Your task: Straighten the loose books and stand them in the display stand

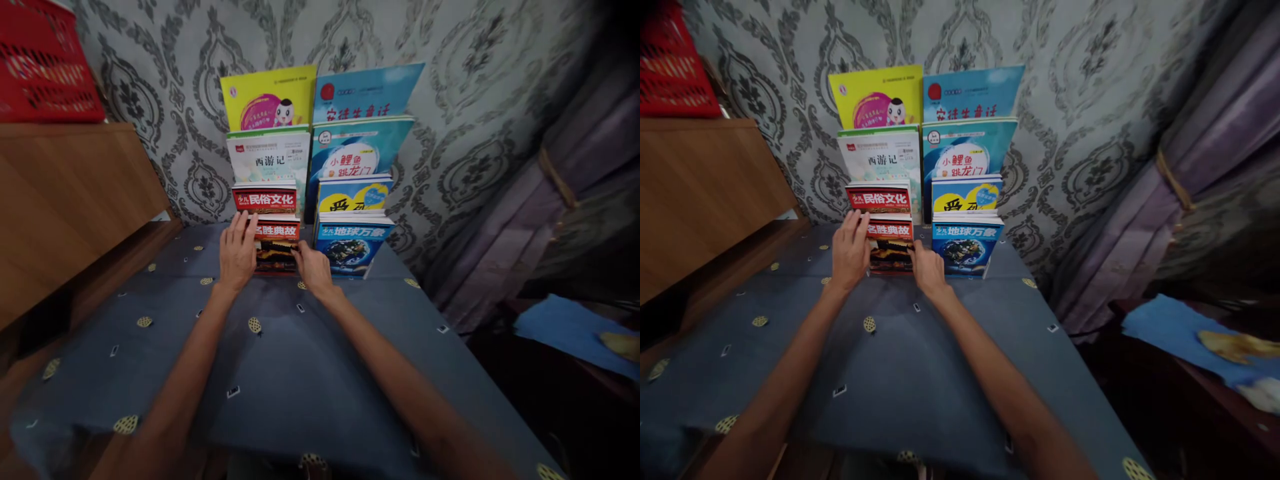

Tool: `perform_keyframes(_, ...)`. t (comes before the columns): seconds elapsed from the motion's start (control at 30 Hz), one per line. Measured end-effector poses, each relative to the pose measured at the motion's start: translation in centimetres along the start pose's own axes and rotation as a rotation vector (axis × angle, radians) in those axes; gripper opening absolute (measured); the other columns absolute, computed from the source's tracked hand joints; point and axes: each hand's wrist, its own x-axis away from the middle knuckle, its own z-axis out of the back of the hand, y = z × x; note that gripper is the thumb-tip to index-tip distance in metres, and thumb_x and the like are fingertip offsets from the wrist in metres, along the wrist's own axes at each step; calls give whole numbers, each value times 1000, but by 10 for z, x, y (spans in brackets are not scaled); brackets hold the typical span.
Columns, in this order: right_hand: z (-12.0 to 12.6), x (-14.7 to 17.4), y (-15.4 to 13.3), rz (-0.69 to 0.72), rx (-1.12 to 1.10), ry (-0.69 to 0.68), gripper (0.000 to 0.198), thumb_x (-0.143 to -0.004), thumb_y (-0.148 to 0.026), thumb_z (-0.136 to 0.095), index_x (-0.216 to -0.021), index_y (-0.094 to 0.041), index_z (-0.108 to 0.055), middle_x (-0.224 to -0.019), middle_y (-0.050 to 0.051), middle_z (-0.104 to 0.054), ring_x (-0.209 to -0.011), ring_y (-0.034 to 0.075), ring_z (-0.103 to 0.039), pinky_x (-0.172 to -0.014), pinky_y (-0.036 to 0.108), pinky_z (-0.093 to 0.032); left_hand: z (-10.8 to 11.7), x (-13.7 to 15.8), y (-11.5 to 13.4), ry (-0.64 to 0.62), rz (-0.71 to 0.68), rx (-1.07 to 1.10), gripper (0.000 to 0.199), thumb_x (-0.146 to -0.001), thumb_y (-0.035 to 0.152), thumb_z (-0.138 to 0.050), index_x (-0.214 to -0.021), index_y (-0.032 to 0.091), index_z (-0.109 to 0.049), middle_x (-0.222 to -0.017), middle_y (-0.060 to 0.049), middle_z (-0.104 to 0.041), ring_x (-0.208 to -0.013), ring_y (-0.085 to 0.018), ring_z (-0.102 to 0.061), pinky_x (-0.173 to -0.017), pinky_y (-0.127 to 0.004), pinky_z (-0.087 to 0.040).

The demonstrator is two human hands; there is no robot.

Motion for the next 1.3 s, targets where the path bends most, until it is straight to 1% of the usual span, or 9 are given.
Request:
perform_keyframes(0.23, 3, 1, -7, -6, 42, -67, 25, -105, -33, -43, -119, -20, -59, -93, 13, -77, -83, 26, -73, -63, 28, -39, -3, 0, -7, -6, 31, -44, 59, -87, 5, -47, -143, 23, -50, -145, -13, -55, -141, -30, -42, -115, -52, -32)
perform_keyframes(0.53, 9, 6, -11, -38, 22, -101, 26, -104, -33, -43, -116, -17, -60, -97, 16, -76, -88, 30, -73, -67, 31, -45, -5, 0, -10, -21, 33, -20, 62, -84, 3, -48, -142, 25, -51, -143, -11, -56, -138, -29, -44, -114, -51, -33)
perform_keyframes(0.6, 10, 7, -13, -47, -34, -64, 28, -102, -32, -46, -120, -15, -57, -99, 17, -76, -88, 30, -73, -69, 33, -47, -2, 0, -9, -25, 18, -57, 60, -84, 4, -48, -141, 24, -52, -142, -11, -57, -137, -29, -45, -113, -49, -34)
perform_keyframes(0.7, 11, 6, -16, -19, -184, 88, 44, -101, -32, -45, -139, -10, -42, -112, 18, -73, -93, 29, -71, -74, 34, -49, 1, -1, -7, -51, 8, -92, 58, -86, 5, -47, -141, 23, -53, -143, -11, -57, -136, -28, -46, -113, -47, -35)
perform_keyframes(0.77, 13, 3, -18, 20, -267, 177, 47, -102, -31, -41, -144, -10, -37, -120, 19, -70, -98, 28, -70, -78, 34, -50, 0, -2, -5, -63, 13, -98, 57, -87, 6, -46, -141, 24, -52, -144, -11, -56, -137, -27, -45, -113, -47, -35)
perform_keyframes(0.9, 17, -4, -19, 33, -280, 202, 35, -103, -27, -37, -130, -14, -55, -114, 16, -73, -96, 27, -70, -79, 33, -50, -5, -2, -3, -48, 19, -93, 56, -88, 6, -46, -141, 23, -53, -143, -11, -57, -137, -28, -45, -113, -48, -36)
perform_keyframes(1.13, 17, -4, -18, -36, -219, 172, 33, -103, -25, -41, -129, -18, -60, -114, 12, -74, -95, 24, -70, -77, 29, -47, -10, 0, -5, -33, 24, -56, 58, -88, 5, -44, -143, 21, -50, -146, -13, -53, -141, -29, -42, -115, -49, -34)
perform_keyframes(1.23, 16, -3, -18, -63, -184, 135, 35, -103, -24, -41, -131, -19, -61, -115, 12, -74, -97, 24, -71, -76, 28, -47, -10, 6, -8, -17, 24, 28, 57, -93, 9, -41, -148, 21, -43, -150, -14, -48, -145, -27, -37, -118, -48, -31)
perform_keyframes(1.3, 16, -2, -19, -78, -151, 107, 35, -103, -24, -41, -131, -19, -62, -113, 12, -75, -95, 24, -72, -74, 28, -47, -13, 14, -11, 57, 98, 111, 56, -97, 18, -41, -153, 18, -33, -155, -17, -41, -148, -26, -33, -120, -47, -29)
